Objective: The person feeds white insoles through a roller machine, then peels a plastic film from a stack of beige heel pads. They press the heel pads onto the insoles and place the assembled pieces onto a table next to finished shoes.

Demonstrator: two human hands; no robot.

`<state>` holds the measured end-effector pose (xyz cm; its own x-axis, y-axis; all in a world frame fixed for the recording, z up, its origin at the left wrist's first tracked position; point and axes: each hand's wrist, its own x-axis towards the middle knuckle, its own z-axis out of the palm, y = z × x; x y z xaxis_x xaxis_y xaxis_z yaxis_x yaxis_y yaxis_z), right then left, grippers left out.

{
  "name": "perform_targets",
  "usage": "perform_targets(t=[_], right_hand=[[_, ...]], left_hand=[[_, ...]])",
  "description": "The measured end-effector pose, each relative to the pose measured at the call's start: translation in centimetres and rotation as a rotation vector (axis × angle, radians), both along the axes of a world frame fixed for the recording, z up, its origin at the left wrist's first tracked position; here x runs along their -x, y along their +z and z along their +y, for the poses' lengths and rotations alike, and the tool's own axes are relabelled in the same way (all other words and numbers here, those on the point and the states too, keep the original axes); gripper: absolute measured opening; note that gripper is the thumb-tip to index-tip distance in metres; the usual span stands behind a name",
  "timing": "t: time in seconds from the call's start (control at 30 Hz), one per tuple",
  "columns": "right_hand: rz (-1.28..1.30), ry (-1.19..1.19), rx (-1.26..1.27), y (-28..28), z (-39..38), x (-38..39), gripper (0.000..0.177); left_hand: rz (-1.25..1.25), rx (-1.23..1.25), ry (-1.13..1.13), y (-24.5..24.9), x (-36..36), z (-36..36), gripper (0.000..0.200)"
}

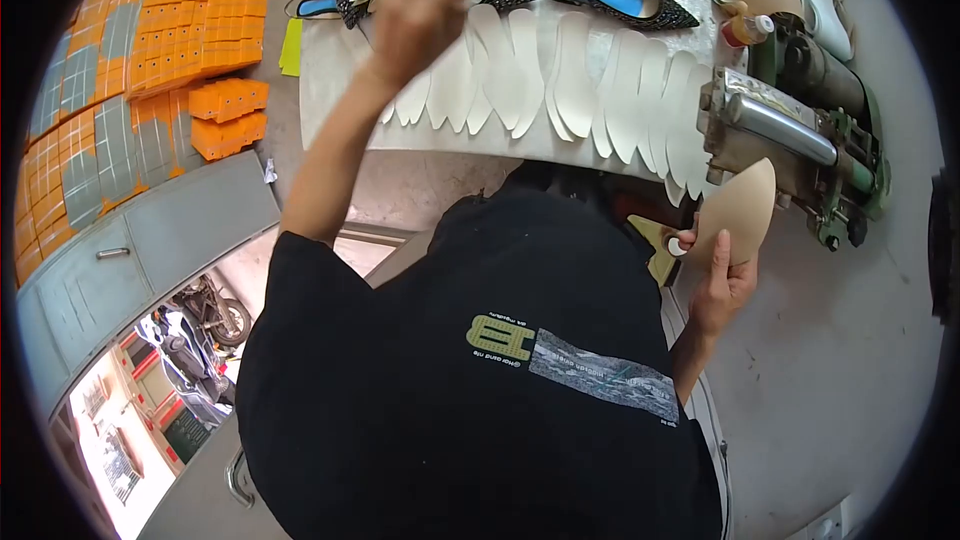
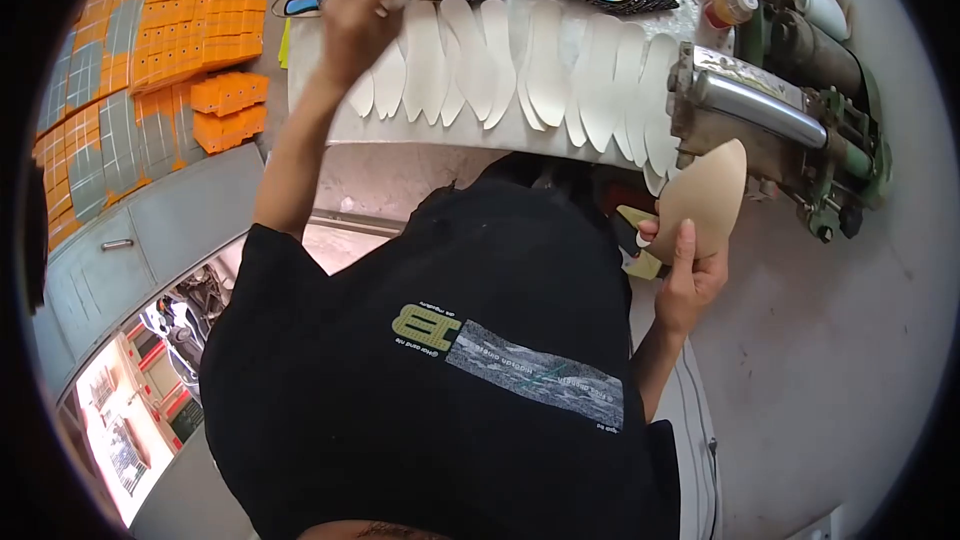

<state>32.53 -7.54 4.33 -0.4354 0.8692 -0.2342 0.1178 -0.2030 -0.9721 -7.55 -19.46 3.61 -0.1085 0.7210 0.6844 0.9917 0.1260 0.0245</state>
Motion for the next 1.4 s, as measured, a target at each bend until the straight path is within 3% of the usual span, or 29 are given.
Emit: perform_targets(t=[0.07,0.13,0.2,0.3,0.33,0.47,0.53,0.73,0.8,1.13,1.23,1.3,1.4], right_hand=[[-0.02,0.07,0.008,0.7,-0.6,1.3,0.022],[-0.043,0.137,0.018,1.2,-1.2,2.3,0.023],[-0.05,0.151,0.029,1.4,-1.7,2.7,0.023],[-0.044,0.203,0.081,1.7,-2.4,3.0,0.025],[-0.042,0.22,0.082,1.7,-2.5,3.3,0.025],[-0.083,0.286,0.102,1.4,-3.2,3.9,0.025],[-0.086,0.288,0.118,1.3,-3.5,4.0,0.025],[-0.126,0.313,0.157,1.1,-3.4,3.9,0.025],[-0.149,0.328,0.155,1.0,-3.4,3.9,0.025],[-0.191,0.401,0.171,1.2,-3.2,4.7,0.025],[-0.195,0.408,0.161,1.3,-3.0,5.0,0.024],[-0.202,0.413,0.158,1.3,-2.9,5.1,0.023],[-0.214,0.435,0.159,1.5,-2.8,5.2,0.023]], left_hand=[[0.023,-0.108,-0.007,-5.3,-1.2,-1.6,0.022],[-0.133,-0.058,0.072,-8.2,-1.9,-3.0,0.022],[-0.5,-0.11,0.212,-6.7,-1.2,-4.5,0.027],[-0.734,-0.146,0.41,-2.8,1.3,-6.3,0.036],[-0.73,-0.151,0.426,-2.7,1.7,-7.0,0.036],[-0.169,-0.118,0.305,-2.8,3.8,-8.2,0.02],[-0.073,-0.137,0.213,-5.2,2.7,-8.7,0.039],[-0.227,0.199,0.207,-18.4,-4.8,-10.9,0.02],[-0.38,0.338,0.169,-21.1,-6.7,-11.6,0.013],[-0.493,0.04,0.476,-21.9,-11.8,-11.2,0.033],[-0.406,0.251,0.448,-20.5,-14.9,-11.1,0.038],[-0.602,0.424,0.364,-20.7,-16.9,-10.8,0.036],[-0.617,0.41,0.326,-21.2,-17.0,-11.0,0.035]])
